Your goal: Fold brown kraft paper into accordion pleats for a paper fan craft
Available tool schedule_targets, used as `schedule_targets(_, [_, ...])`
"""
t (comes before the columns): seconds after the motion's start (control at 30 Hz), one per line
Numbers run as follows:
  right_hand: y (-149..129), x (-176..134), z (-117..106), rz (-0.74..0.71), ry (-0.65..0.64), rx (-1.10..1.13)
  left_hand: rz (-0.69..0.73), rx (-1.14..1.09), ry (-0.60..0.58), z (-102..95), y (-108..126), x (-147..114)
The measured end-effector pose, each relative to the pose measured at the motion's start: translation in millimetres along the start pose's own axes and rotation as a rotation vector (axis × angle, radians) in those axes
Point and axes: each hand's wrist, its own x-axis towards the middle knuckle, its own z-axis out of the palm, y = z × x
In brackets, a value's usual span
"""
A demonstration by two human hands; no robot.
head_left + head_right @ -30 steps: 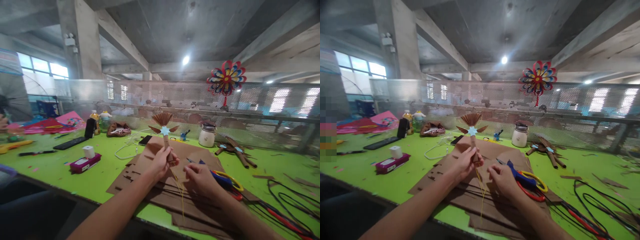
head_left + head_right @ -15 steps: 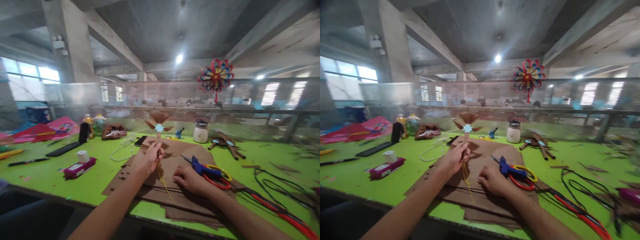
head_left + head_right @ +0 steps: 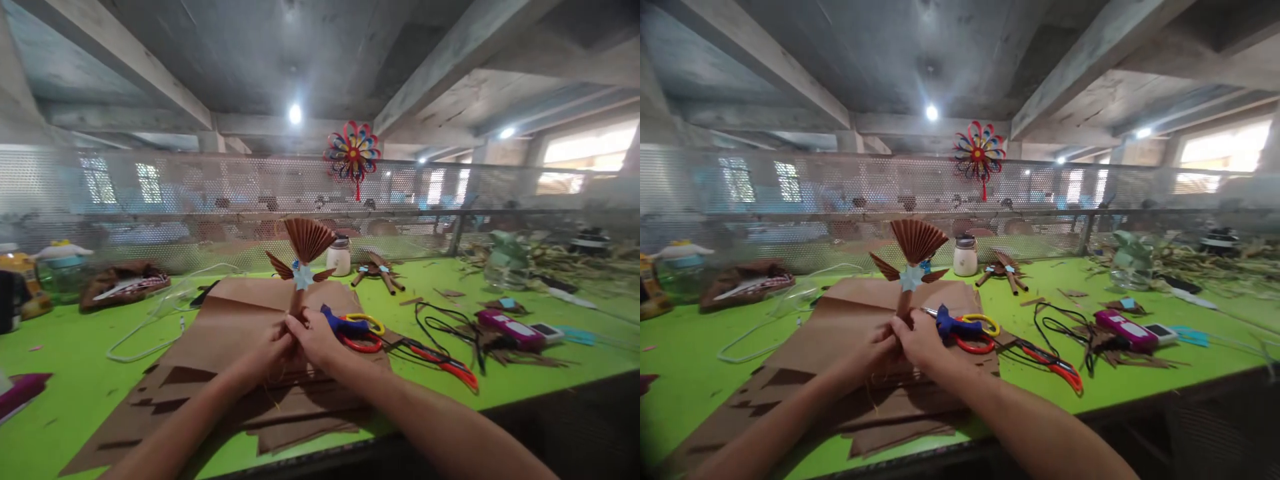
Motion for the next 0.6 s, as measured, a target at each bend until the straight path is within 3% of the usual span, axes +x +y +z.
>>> schedule_targets(0.03, [2, 0, 2, 0.009, 0.032, 0.004, 0.016, -0.009, 0.000, 1.9, 0, -1])
schedule_targets(0.13, [-3, 3, -3, 0.055, 0.083, 0.082, -0.046, 0.076, -0.206, 6.9, 15, -11])
schedule_targets(0.27, [-21, 19, -30, 0.105, 0.157, 0.371, -0.134, 0.116, -0.251, 7.3, 33, -22])
schedule_targets(0.4, [-34, 48, -79, 0.195, 0.306, 0.449, -0.130, 0.120, -0.174, 2.1, 24, -19])
schedule_targets(0.6, [-34, 89, -164, 0.292, 0.393, 0.320, -0.183, 0.027, -0.150, -2.3, 3, -10])
